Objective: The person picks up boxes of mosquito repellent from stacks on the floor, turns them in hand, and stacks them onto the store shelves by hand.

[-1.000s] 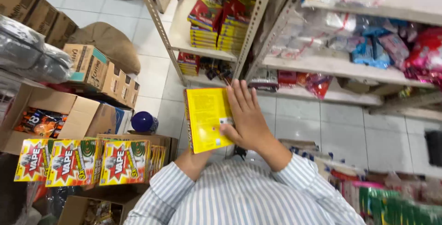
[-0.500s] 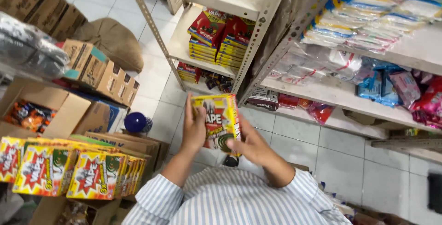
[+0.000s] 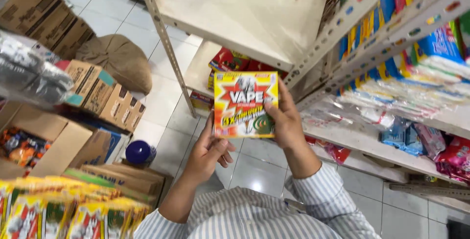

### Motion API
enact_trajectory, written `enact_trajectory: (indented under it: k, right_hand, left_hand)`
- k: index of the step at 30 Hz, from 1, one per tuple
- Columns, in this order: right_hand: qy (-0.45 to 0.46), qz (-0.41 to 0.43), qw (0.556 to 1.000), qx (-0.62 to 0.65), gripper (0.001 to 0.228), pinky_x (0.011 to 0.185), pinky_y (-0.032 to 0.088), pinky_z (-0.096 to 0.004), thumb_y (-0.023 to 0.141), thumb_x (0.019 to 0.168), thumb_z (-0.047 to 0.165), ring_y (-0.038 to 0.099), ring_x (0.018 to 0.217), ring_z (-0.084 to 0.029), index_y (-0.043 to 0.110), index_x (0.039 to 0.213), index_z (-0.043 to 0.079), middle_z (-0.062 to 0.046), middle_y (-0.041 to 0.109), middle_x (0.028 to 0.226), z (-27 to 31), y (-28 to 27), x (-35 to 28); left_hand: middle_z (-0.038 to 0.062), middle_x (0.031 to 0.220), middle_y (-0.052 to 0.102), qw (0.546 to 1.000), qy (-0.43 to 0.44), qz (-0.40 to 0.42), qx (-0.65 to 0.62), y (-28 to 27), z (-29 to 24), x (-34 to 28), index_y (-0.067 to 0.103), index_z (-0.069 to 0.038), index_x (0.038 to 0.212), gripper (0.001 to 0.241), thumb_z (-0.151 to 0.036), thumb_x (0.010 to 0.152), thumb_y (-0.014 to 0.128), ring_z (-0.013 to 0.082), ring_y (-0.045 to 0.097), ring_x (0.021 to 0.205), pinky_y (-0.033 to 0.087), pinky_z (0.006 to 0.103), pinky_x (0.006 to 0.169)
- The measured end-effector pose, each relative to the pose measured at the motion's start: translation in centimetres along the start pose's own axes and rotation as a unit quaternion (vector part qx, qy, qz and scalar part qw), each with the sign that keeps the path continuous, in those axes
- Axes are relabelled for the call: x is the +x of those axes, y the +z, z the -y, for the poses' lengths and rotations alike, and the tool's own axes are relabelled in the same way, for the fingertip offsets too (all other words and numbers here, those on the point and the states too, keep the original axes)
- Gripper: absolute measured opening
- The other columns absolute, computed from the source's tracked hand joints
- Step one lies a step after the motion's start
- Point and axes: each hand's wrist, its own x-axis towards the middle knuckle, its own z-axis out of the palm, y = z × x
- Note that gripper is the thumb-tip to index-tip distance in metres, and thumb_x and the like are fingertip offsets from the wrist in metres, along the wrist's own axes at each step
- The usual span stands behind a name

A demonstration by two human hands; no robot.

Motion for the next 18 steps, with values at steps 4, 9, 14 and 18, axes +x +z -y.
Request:
enact_trajectory:
  k: [4,9,14,18]
  right_hand:
    - [-0.057,-0.069,0.995,0.032,0.069,0.108,0.05,-0.033,0.056,0.097,-0.002,0.057,0.13,-0.021,0.031,0.161,0.002,-0.016,0.052,0.152,1.3,2.0,9.2]
    - [-0.073,-0.221,0.972,0.022,0.062,0.093,0.06,-0.032,0.057,0.097,-0.001,0.067,0.113,-0.019,0.035,0.154,0.005,-0.009,0.061,0.136,1.9,2.0,23.6]
    - [-0.049,-0.283,0.955,-0.079,0.049,0.081,0.058,-0.03,0.062,0.097,0.003,0.066,0.1,-0.014,0.054,0.145,0.002,-0.008,0.068,0.123,-0.6,-1.9,35.3]
    - [-0.054,-0.266,0.962,-0.016,0.045,0.078,0.062,-0.035,0.06,0.093,0.001,0.07,0.092,-0.02,0.055,0.138,-0.001,-0.013,0.07,0.115,-2.2,-5.5,41.4]
  left_hand:
    - [0.013,0.094,0.071,1.0,0.017,0.013,-0.021,-4.7,-1.3,5.8,0.004,-0.015,0.165,0.09,-0.028,0.097,0.062,0.0117,0.063,0.059,0.055,0.0283,0.054]
    - [0.011,0.094,0.072,0.999,0.038,0.015,-0.016,-10.9,-4.7,12.4,0.007,-0.01,0.165,0.09,-0.027,0.097,0.063,0.0099,0.059,0.06,0.054,0.0268,0.055]
    - [0.009,0.095,0.071,0.999,0.033,0.025,0.016,-14.9,-7.7,18.6,0.02,-0.009,0.163,0.08,-0.027,0.097,0.061,0.0083,0.059,0.065,0.053,0.025,0.057]
    - [0.004,0.102,0.067,0.997,0.051,0.039,0.04,-16.0,-9.1,24.7,0.043,-0.006,0.153,0.06,-0.03,0.1,0.059,0.0067,0.059,0.081,0.051,0.0235,0.068]
